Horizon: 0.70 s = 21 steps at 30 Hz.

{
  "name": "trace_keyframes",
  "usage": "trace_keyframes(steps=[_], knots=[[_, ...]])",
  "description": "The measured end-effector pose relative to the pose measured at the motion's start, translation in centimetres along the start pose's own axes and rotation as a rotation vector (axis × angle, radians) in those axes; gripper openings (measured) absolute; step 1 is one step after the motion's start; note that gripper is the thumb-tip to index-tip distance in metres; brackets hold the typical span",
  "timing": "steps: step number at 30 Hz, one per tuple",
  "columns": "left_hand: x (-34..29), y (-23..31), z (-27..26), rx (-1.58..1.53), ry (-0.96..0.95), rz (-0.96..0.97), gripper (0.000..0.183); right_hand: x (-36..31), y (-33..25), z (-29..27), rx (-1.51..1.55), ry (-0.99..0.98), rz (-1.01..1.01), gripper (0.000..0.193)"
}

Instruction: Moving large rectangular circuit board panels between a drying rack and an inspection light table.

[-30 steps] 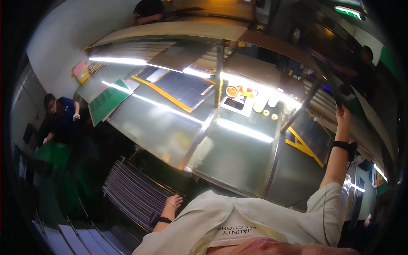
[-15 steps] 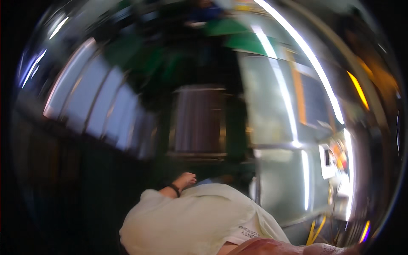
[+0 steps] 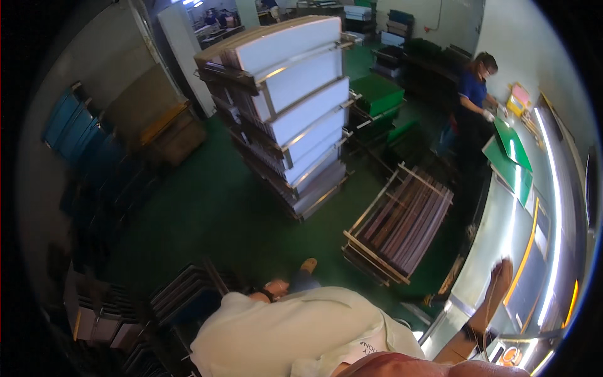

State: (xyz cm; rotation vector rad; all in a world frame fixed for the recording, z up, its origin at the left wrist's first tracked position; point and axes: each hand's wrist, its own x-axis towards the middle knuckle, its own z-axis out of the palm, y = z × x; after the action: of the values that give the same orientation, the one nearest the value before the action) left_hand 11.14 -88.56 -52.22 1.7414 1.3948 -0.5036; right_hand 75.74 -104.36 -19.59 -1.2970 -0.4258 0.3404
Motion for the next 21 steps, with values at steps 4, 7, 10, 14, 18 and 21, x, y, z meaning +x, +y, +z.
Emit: trace_keyframes(steps=[4,7,10,14,18,21], knots=[[3.0,-5.2,1.3,0.015,0.035,-0.111,0.039,1.1,-8.7,29.6,-0.314,-0.609,-0.308,0.025],[4.4,-11.8,1.4,-0.201,0.069,-0.185,0.040,1.0,-10.9,47.6,-0.350,-0.943,-0.471,0.030],[6.1,-17.7,-0.3,-0.094,0.132,0.089,0.037,5.7,-11.9,61.8,-0.442,-1.031,-1.027,0.032],[4.4,-21.1,-2.2,-0.313,0.153,-0.008,0.041,5.9,-11.6,76.0,-0.581,-0.950,-0.725,0.036],[5.7,-21.2,-3.1,-0.577,0.189,-0.108,0.041,6.4,-11.2,85.1,-0.592,-0.945,-0.462,0.043],[6.4,-20.4,-3.6,-0.673,0.210,-0.128,0.041,5.5,-10.4,88.7,-0.679,-0.901,-0.339,0.045]])
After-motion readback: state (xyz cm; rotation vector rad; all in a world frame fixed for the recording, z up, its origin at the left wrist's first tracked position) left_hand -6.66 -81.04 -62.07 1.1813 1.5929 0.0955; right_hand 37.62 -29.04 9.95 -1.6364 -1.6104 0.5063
